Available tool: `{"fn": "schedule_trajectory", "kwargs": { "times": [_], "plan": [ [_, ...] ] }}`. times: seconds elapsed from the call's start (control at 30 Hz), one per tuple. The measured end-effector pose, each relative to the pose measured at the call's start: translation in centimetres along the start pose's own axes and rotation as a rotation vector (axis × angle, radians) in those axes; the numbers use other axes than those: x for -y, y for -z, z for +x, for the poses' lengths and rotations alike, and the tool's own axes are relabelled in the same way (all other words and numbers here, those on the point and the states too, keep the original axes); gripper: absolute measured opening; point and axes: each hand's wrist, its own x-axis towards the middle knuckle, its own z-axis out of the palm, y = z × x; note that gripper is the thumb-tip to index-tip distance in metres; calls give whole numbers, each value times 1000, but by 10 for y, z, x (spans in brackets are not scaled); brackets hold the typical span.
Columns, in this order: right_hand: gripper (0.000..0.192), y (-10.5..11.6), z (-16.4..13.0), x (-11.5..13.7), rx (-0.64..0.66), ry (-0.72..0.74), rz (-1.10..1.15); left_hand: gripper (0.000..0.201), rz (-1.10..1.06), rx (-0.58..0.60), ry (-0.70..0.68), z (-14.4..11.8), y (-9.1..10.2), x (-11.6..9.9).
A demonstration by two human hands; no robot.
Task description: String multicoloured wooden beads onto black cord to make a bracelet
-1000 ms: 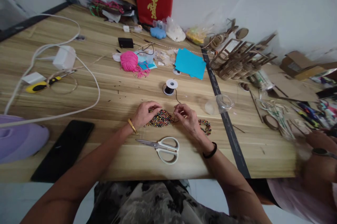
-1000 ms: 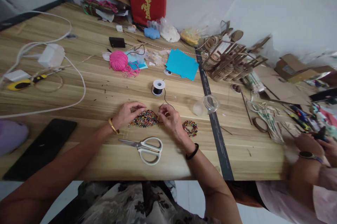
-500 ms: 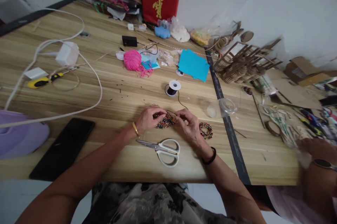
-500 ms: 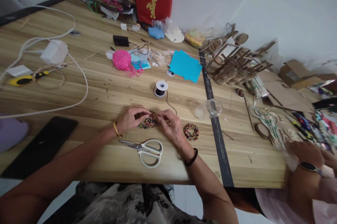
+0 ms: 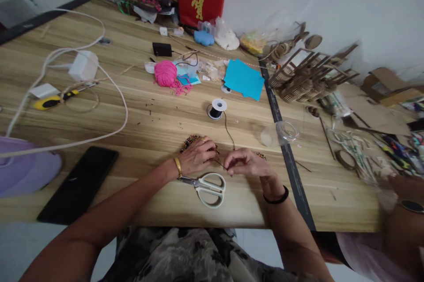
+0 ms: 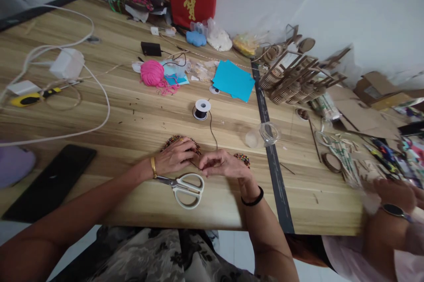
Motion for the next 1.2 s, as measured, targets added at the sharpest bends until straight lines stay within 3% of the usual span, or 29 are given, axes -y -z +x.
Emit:
{"fn": "schedule_trajectory", "kwargs": {
  "times": [0.13,0.4,0.63,0.93,1.03,1.2],
  "plan": [
    [32,0,4,-4,141,-38,-27,12,-42,10,38,2,6,1],
    [29,-3,12,-10,-79,-22,20,20,-309,-19,21,6,10,-4],
    [28,-8,17,-16,-121,-34,-17,33,-443,-61,92,7,13,-3],
    [33,-9,16,-14,-139,-24,-56,28,-468,-97,77,6,11,1],
    [34,-6,15,-11,-303,51,-65,29,-470,-125,88,6,13,2],
    [30,4,17,-15,-798,254,8,28,-498,-176,126,5,12,4]
  ]
}}
